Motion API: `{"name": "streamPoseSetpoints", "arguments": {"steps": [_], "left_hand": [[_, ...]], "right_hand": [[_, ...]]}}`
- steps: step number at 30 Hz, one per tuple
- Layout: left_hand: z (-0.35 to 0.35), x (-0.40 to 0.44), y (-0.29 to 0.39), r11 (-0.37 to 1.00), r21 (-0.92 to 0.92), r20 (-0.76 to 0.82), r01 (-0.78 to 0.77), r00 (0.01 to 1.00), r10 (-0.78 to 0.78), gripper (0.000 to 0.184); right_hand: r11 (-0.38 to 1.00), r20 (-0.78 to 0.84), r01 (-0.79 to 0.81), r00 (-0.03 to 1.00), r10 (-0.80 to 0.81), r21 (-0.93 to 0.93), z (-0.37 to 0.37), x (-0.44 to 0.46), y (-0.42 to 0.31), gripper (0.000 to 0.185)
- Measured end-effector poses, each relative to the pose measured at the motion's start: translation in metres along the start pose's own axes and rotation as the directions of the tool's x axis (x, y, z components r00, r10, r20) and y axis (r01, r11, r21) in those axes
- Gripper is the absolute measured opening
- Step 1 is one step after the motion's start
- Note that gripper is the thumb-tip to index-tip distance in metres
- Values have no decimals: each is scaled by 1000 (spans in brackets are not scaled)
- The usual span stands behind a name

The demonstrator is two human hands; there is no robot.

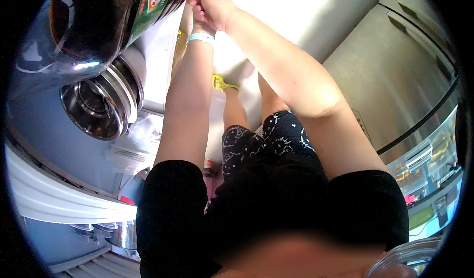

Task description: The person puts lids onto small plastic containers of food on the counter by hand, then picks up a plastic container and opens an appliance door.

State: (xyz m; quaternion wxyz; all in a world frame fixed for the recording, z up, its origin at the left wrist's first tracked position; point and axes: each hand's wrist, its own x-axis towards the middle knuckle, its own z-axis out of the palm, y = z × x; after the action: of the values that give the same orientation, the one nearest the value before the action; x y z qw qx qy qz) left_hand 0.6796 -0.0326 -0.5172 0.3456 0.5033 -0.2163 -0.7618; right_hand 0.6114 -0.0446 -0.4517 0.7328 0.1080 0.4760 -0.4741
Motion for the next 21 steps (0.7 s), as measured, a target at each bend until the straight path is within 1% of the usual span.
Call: {"name": "streamPoseSetpoints", "arguments": {"steps": [1, 2, 3, 5, 6, 7, 8, 9, 11, 12, 13, 15, 16, 17, 18, 19, 21], "left_hand": [[0, 0, 1, 1000, 5, 8, 2, 1000, -2, 48], [1, 1, 2, 1000, 9, 13, 8, 1000, -8, 48], [1, 1, 3, 1000, 12, 18, 9, 1000, -9, 48], [-1, -2, 6, 1000, 18, 31, 15, 999, -16, 48], [-1, -5, 8, 999, 28, 39, 27, 999, -28, 48], [-3, -11, 11, 998, 48, 49, 42, 998, -44, 48], [-6, -20, 11, 997, 53, 53, 56, 997, -59, 48], [-10, -31, 9, 997, 31, 48, 65, 997, -67, 48], [-41, -51, -31, 954, -298, 5, 41, 999, -42, 48], [-48, -71, -29, 936, -344, 31, 75, 997, -68, 51], [-53, -95, -25, 914, -391, 62, 111, 994, -94, 55], [-72, -138, -30, 928, -343, 55, 149, 989, -138, 58], [-72, -165, -24, 904, -395, 26, 164, 986, -167, 59], [-81, -192, -19, 909, -365, -12, 201, 975, -221, 58], [-93, -216, -20, 908, -371, -29, 195, 975, -221, 57], [-108, -241, -23, 906, -377, -49, 191, 973, -225, 57], [-130, -292, -22, 853, -509, -21, 115, 989, -145, 57]], "right_hand": [[998, 46, -52, 998, 51, 27, 0, -3, -4, 38], [997, 21, 37, 999, -36, -67, 5, -4, -7, 41], [997, 24, 37, 999, -35, -67, 7, -3, -9, 41], [972, -61, 32, 997, -47, -235, 10, -1, -10, 44], [979, 72, 118, 992, -108, -166, -6, 8, 0, 45], [692, 115, 413, 893, -434, -592, -17, -11, -6, 41], [692, 140, 411, 899, -415, -594, -36, -24, -5, 41], [600, 125, 465, 845, -519, -651, -59, -33, 1, 31], [557, 21, 536, 732, -681, -635, -107, -45, 13, 17], [740, -146, 449, 799, -584, -501, -112, -69, 13, 16], [788, -245, 459, 777, -580, -411, -120, -84, 15, 16], [835, -394, 336, 763, -512, -435, -148, -98, 29, 18], [819, -385, 235, 792, -474, -524, -164, -101, 39, 20], [789, -390, 124, 816, -426, -602, -174, -105, 52, 22], [679, -409, -41, 823, -393, -733, -179, -108, 63, 26], [673, -401, -37, 827, -394, -738, -187, -106, 80, 26], [609, -322, -127, 920, -223, -783, -200, -91, 114, 32]]}}
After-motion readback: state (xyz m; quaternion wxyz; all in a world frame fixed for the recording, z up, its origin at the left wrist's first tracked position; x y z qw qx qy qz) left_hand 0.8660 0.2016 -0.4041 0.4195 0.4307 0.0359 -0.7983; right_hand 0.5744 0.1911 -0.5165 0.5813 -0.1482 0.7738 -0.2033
